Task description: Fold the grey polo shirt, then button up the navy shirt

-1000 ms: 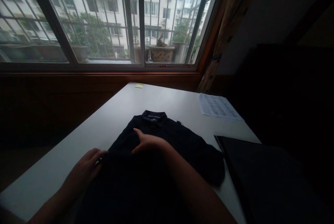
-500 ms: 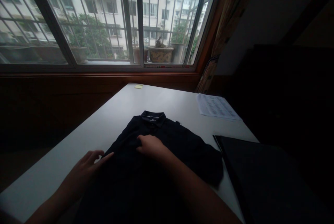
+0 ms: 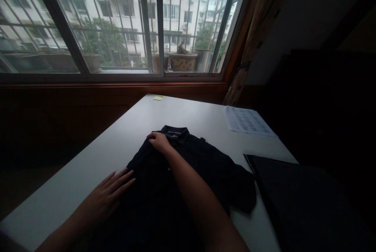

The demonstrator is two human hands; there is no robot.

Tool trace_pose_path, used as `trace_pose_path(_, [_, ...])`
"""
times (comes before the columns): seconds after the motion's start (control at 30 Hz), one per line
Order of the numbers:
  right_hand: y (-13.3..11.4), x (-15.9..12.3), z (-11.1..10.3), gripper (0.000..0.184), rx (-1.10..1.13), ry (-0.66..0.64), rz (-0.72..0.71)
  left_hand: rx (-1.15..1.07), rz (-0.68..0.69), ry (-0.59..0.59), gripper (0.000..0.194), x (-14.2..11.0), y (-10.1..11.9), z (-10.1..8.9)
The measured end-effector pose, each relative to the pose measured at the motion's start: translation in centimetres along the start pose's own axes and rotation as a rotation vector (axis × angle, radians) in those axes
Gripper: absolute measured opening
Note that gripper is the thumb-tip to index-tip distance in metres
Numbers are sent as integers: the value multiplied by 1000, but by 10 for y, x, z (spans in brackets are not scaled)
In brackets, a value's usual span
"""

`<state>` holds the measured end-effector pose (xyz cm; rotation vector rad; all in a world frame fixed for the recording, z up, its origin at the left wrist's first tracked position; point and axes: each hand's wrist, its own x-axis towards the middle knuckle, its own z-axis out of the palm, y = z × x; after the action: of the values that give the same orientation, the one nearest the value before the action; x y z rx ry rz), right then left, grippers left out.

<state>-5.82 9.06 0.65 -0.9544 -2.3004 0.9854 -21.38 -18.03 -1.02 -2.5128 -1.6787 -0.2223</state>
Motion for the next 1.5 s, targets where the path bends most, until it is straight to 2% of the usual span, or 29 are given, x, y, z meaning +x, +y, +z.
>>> trace_pose_path(0.2, [0,25,17,19,51,-16,4,17,-69,95,74,-6,3,10])
trace_pose_path(0.37, [5,30,23,30,17,-12,-5,49,-69,106,73,-9,7,15])
trace_pose_path(0.47, [4,23,18,27,-17,13,-16,64,-33,93,66,-9,8,11])
trace_pose_path(0.63, [-14,-7,8,39,-138,103,-33,-27,-22,126,38,1,11,-5])
trace_pose_path(0.77, [-24,-36,3,52,-250,104,46,-101,-87,142,37,22,13,-18])
trace_pose_path(0.9, [-25,-58,-8,73,-328,-26,122,-131,-135,114,43,56,1,-22])
trace_pose_path(1.03, [-27,-79,-20,82,-380,-154,147,-106,-146,66,47,100,-21,-10])
trace_pose_path(1.2, [-32,-105,-29,75,-423,-207,167,-56,-203,-41,50,145,-45,18])
trace_pose_path(1.37, [-36,-127,-40,66,-423,-196,187,-28,-241,-59,53,152,-56,38])
trace_pose_path(1.5, [-38,-144,-40,64,-443,-179,185,-14,-229,-66,55,152,-61,36])
